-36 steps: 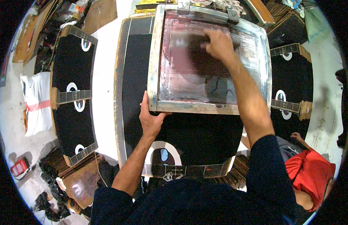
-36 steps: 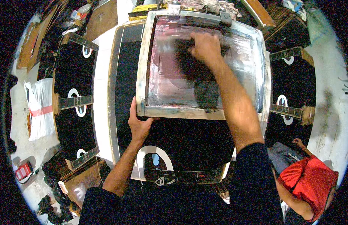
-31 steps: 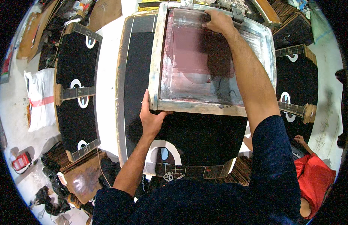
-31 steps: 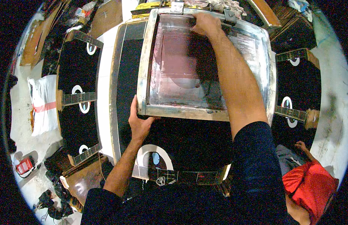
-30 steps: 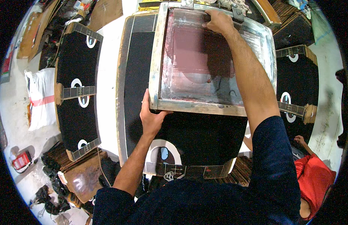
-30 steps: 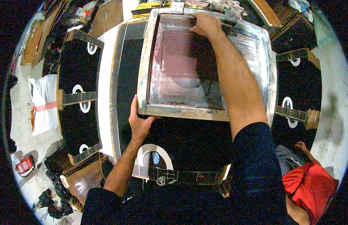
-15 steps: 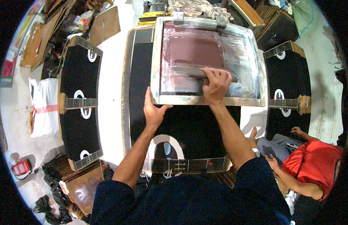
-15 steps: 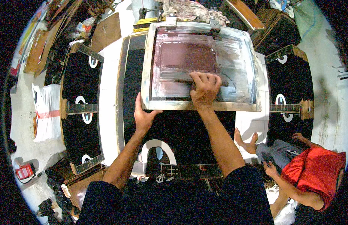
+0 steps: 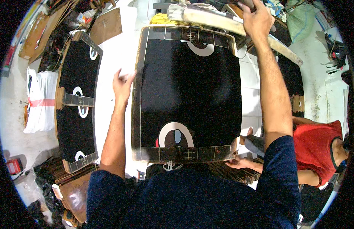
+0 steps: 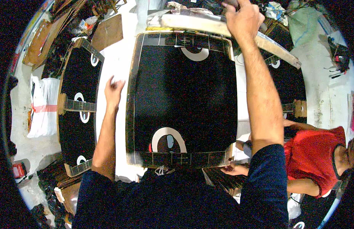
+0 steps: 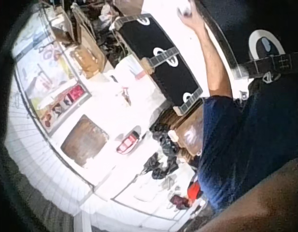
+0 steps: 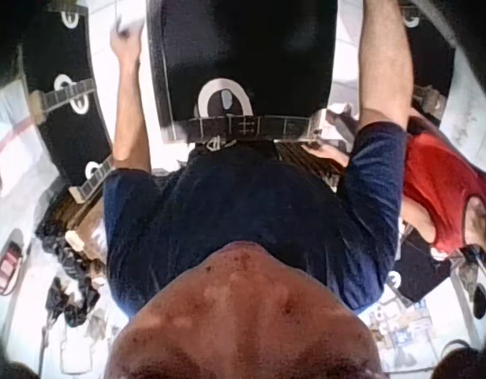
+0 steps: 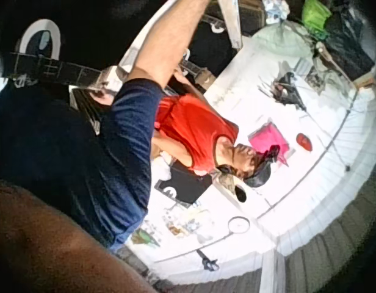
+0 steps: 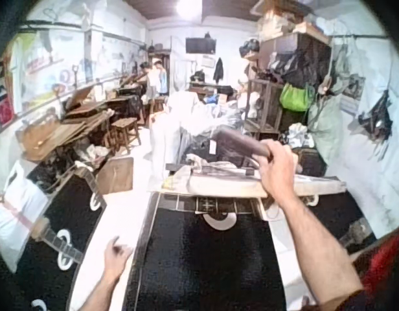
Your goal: The person repeatedly aligns a screen printing frame over a black t-shirt and uses a squeegee to pull ink across the mesh. They lift the frame to check the print, then reposition and repeat the process on the same shirt.
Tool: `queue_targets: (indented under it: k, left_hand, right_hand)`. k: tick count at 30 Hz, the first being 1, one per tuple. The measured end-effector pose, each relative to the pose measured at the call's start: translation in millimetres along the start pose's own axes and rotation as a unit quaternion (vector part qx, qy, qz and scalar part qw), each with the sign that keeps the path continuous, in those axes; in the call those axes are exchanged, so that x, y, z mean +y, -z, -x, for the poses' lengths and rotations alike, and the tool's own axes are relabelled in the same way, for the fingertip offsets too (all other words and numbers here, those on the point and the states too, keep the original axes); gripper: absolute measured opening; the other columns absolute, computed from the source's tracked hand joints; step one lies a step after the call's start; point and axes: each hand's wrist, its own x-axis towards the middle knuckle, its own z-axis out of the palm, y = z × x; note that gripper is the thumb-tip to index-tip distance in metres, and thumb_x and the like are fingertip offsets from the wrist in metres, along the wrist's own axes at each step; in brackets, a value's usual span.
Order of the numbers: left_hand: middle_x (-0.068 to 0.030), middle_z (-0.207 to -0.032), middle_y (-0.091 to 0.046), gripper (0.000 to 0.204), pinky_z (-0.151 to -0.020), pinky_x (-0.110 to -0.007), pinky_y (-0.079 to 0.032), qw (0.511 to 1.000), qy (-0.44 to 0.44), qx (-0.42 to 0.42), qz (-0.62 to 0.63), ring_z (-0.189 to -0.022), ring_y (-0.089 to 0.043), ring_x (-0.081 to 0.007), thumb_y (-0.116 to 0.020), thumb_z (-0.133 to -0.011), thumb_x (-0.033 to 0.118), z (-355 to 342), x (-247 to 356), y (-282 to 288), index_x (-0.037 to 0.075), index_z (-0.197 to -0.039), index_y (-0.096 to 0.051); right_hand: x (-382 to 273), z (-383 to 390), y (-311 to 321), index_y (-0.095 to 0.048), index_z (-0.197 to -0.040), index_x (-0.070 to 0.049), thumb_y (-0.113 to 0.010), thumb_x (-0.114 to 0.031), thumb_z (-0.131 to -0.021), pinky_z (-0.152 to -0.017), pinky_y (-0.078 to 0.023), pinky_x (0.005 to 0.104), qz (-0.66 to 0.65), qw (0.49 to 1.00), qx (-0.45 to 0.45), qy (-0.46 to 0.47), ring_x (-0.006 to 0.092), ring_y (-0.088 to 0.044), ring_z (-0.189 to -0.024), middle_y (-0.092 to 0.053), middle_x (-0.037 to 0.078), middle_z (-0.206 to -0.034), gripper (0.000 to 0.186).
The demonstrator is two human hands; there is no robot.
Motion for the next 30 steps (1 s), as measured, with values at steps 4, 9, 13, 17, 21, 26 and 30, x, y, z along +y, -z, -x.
queue_targets:
  k: [4, 9, 13, 17, 21, 26, 30]
  left_hand:
    - [-0.0138, -0.089, -0.076, 0.032, -0.077, -0.037, -0.054, 0.938, 0.252, -0.112, -0.210, -0.081, -0.069, -0.0200, -0.065, -0.099, 0.029, 118.7, -222.1, 93.6, -0.002, -0.099, -0.075]
    - [-0.0157, -0.097, -0.076, 0.039, -0.080, -0.040, -0.055, 0.789, 0.460, -0.383, -0.139, -0.089, -0.070, -0.0264, -0.060, -0.099, 0.035, 367.3, -317.9, 129.5, 0.001, -0.113, -0.075]
    - [-0.0161, -0.104, -0.075, 0.041, -0.080, -0.041, -0.056, 0.828, 0.483, -0.276, -0.070, -0.091, -0.071, -0.0288, -0.063, -0.098, 0.035, 452.0, -291.1, 118.3, 0.001, -0.118, -0.072]
    - [-0.0165, -0.111, -0.075, 0.043, -0.080, -0.042, -0.056, 0.944, 0.308, -0.072, 0.097, -0.094, -0.072, -0.0312, -0.066, -0.096, 0.035, 440.4, -287.0, 87.8, 0.000, -0.122, -0.069]
    - [-0.0204, -0.112, -0.073, 0.039, -0.082, -0.041, -0.057, 0.924, 0.296, -0.129, -0.205, -0.097, -0.072, -0.0346, -0.065, -0.097, 0.032, 452.4, -292.5, 70.7, 0.004, -0.123, -0.070]
    - [-0.0204, -0.115, -0.072, 0.037, -0.088, -0.045, -0.055, 0.945, 0.322, -0.053, -0.011, -0.106, -0.070, -0.0369, -0.069, -0.093, 0.030, 457.3, -292.3, 63.4, 0.010, -0.123, -0.072]
    - [-0.0147, -0.119, -0.072, 0.037, -0.093, -0.046, -0.054, 0.941, 0.286, 0.005, -0.182, -0.109, -0.068, -0.0353, -0.073, -0.091, 0.031, 441.6, -277.4, 57.8, 0.019, -0.125, -0.074]
  right_hand:
    - [-16.9, -44.3, -0.2, -0.071, -0.107, -0.008, -0.078, -0.011, -0.082, -0.082, -0.053, 0.0444, -0.015, 0.999, 0.025, 0.018, 0.0361, -0.069, -0.092, -0.073, 0.016, -0.096, 0.027]
    - [13.2, -78.1, -15.9, -0.073, -0.112, -0.010, -0.077, -0.019, -0.087, -0.084, -0.054, 0.0429, 0.003, 0.999, 0.001, -0.040, 0.0329, -0.072, -0.094, -0.075, 0.017, -0.099, 0.027]
    - [54.4, -107.4, -32.0, -0.067, -0.137, -0.028, -0.073, -0.060, -0.087, -0.091, -0.054, 0.0458, 0.163, 0.983, -0.061, -0.066, 0.0352, -0.072, -0.103, -0.076, 0.012, -0.116, 0.060]
    - [83.3, -120.5, -40.0, -0.071, -0.133, -0.023, -0.072, -0.057, -0.089, -0.090, -0.053, 0.0411, 0.102, 0.992, -0.076, -0.024, 0.0308, -0.072, -0.103, -0.077, 0.013, -0.112, 0.056]
    - [98.4, -127.6, -45.4, -0.072, -0.130, -0.020, -0.075, -0.059, -0.087, -0.088, -0.052, 0.0416, 0.111, 0.988, -0.102, -0.016, 0.0297, -0.072, -0.097, -0.077, 0.013, -0.108, 0.059]
    - [103.9, -133.9, -47.0, -0.072, -0.128, -0.012, -0.076, -0.059, -0.087, -0.087, -0.052, 0.0425, 0.092, 0.992, -0.086, -0.026, 0.0268, -0.070, -0.092, -0.077, 0.011, -0.104, 0.062]
    - [101.7, -135.1, -45.2, -0.071, -0.131, -0.011, -0.076, -0.056, -0.089, -0.086, -0.052, 0.0413, 0.132, 0.987, -0.084, -0.042, 0.0246, -0.069, -0.093, -0.076, 0.011, -0.108, 0.062]
